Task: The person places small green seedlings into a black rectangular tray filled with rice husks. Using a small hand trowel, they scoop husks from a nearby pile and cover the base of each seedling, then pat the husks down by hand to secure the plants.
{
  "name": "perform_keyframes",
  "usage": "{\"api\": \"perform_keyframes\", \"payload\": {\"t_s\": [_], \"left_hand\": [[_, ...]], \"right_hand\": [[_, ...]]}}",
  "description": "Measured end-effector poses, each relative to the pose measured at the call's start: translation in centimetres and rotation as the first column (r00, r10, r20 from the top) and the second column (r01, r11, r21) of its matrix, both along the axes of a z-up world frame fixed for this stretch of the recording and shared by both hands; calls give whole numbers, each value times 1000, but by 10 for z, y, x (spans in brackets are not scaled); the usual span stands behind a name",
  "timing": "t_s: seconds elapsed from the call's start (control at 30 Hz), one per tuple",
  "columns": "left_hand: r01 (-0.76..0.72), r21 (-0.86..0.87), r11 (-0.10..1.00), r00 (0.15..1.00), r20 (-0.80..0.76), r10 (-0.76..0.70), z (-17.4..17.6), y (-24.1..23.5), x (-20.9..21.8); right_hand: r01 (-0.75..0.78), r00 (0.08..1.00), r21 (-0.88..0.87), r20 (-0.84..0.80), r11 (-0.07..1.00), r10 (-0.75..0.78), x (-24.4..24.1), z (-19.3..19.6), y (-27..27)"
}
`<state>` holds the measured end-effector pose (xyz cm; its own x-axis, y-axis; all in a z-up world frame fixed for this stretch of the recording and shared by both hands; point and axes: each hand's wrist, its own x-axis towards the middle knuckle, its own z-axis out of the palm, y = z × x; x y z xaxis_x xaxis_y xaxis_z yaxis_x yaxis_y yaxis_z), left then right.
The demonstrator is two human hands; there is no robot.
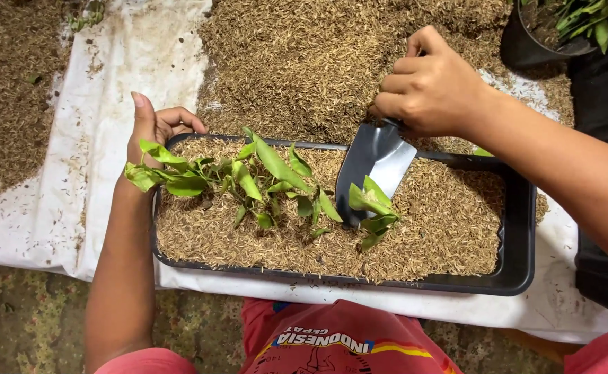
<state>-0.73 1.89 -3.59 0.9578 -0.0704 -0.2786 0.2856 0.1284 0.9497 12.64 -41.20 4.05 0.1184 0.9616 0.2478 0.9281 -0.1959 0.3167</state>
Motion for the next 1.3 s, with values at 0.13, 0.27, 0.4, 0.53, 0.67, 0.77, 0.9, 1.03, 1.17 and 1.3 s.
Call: {"api": "perform_keyframes", "payload": {"t_s": [0.13,0.27,0.4,0.53,0.67,0.77,0.9,1.03,1.17,1.3], "left_hand": [[-5,12,1000,1000,0,5,3,-2,-1],[2,31,1000,1000,12,-2,-1,0,-1],[11,74,997,1000,10,-12,-1,2,0],[-3,11,1000,1000,-19,3,-3,2,2],[23,74,997,1000,9,-23,-6,5,3],[30,37,999,1000,7,-31,-2,3,1],[46,41,998,999,15,-47,3,0,1],[29,114,993,999,38,-34,5,-3,-1],[29,3,1000,999,-17,-29,-1,-1,0],[10,73,997,1000,-10,-9,-2,1,1]], "right_hand": [[-40,999,-15,12,999,40,-1,1,9],[-13,1000,-74,-2,997,13,-5,2,16],[52,997,-123,-54,991,-59,-5,-1,17],[90,989,-154,-99,984,-106,-4,-6,11],[188,948,-89,-245,978,-204,-3,16,-12],[494,750,-438,-221,751,-623,-14,51,-29],[533,407,-602,-434,595,-804,-61,84,-49],[453,612,-357,-543,817,-576,-101,67,-82],[502,626,-465,-386,729,-678,-132,60,-79],[479,524,-598,-393,643,-756,-144,65,-70]]}}
